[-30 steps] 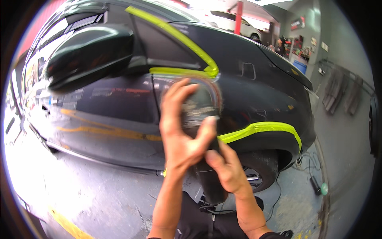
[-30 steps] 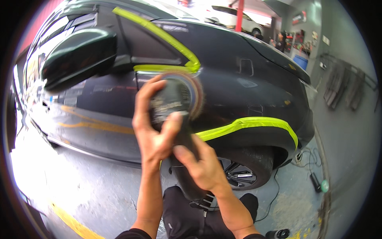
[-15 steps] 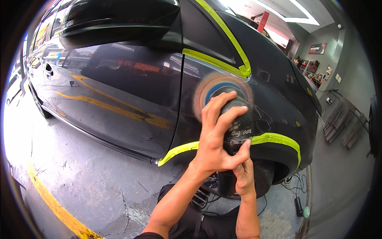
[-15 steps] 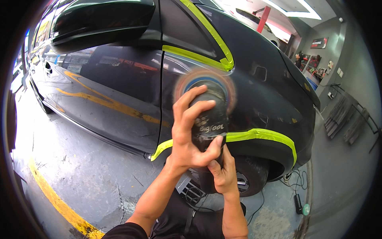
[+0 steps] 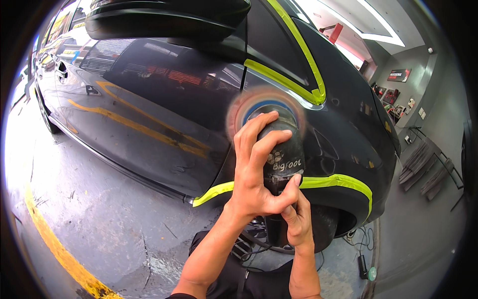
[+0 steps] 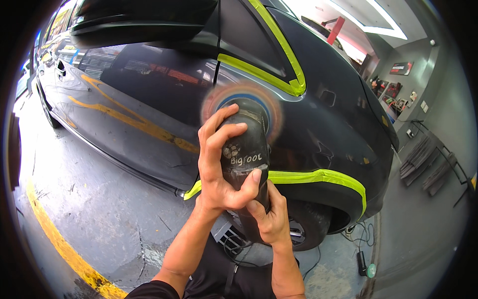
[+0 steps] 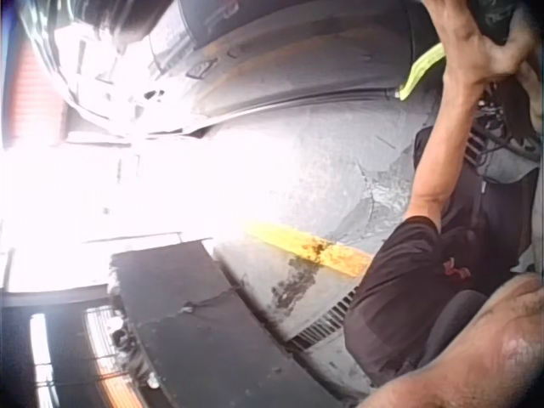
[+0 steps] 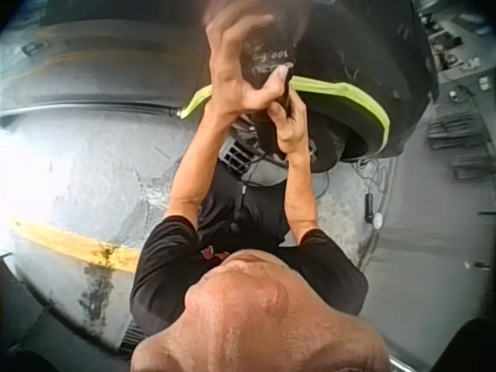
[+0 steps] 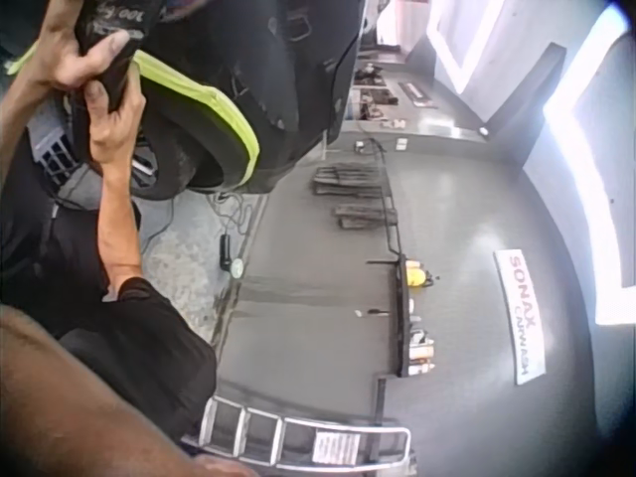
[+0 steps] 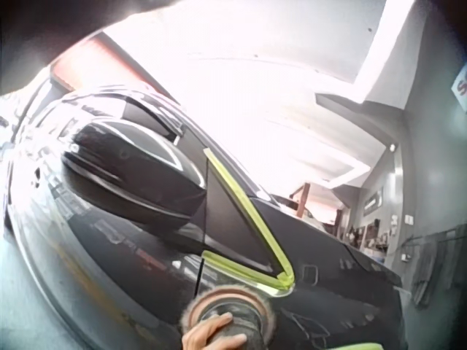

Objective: The person uses a rotary polisher with a wool pad to buff the front fender and side door of a dark car. They move the tool in overlapping passes along the taped-off panels, briefly stop to apply more compound to the pad, and continue polishing the side door area.

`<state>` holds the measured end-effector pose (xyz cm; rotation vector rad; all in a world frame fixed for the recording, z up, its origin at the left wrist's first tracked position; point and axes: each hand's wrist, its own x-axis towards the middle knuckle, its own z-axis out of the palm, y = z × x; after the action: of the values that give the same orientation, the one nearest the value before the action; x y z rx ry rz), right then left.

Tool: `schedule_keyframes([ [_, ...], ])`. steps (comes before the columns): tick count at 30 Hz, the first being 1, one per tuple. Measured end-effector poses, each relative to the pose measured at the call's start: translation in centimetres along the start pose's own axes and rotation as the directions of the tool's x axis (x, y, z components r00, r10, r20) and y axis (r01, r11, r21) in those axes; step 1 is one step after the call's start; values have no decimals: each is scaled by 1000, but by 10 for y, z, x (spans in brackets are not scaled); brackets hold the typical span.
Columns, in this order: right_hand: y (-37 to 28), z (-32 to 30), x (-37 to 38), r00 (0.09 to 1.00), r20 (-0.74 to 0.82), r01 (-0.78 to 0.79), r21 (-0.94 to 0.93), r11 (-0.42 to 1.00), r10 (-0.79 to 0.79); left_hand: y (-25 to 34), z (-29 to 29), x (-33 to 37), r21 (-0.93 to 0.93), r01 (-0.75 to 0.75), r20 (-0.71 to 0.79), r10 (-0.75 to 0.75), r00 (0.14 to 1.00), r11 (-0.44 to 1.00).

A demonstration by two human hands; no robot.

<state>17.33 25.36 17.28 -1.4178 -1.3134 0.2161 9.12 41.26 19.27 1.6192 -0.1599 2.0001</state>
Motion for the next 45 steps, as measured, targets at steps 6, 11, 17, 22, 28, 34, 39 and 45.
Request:
schedule_keyframes([
  [6, -17, 3, 15, 998, -35, -54, 90, 994, 57, -3, 3, 26, 46, -28, -32, 29, 999, 999],
  [11, -12, -11, 15, 993, 10, -114, 121, 986, 114, -1, 9, 25, 44, -24, -67, 27, 997, 999],
  [17, -5, -8, -10, 997, -31, -76, 7, 997, 76, 1, 9, -15, 67, -30, -94, 36, 995, 997],
  [22, 8, -15, -25, 994, -67, -90, -94, 991, 84, 5, 15, -40, 60, -22, -125, 29, 992, 998],
  [28, 12, -27, -32, 987, -160, -17, -72, 997, 5, 10, 38, -37, -40, -32, -74, 29, 997, 999],
  [34, 20, -35, -33, 984, -177, 6, -73, 997, -19, 13, 47, -39, -106, -20, -51, 15, 999, 994],
  [39, 26, -28, -34, 994, -108, -22, -111, 994, 10, 5, 33, -58, -75, -31, -113, 23, 993, 997],
  [45, 45, -16, -37, 993, -119, -21, -180, 984, -1, -10, 19, -83, 34, -67, -161, 71, 984, 997],
])
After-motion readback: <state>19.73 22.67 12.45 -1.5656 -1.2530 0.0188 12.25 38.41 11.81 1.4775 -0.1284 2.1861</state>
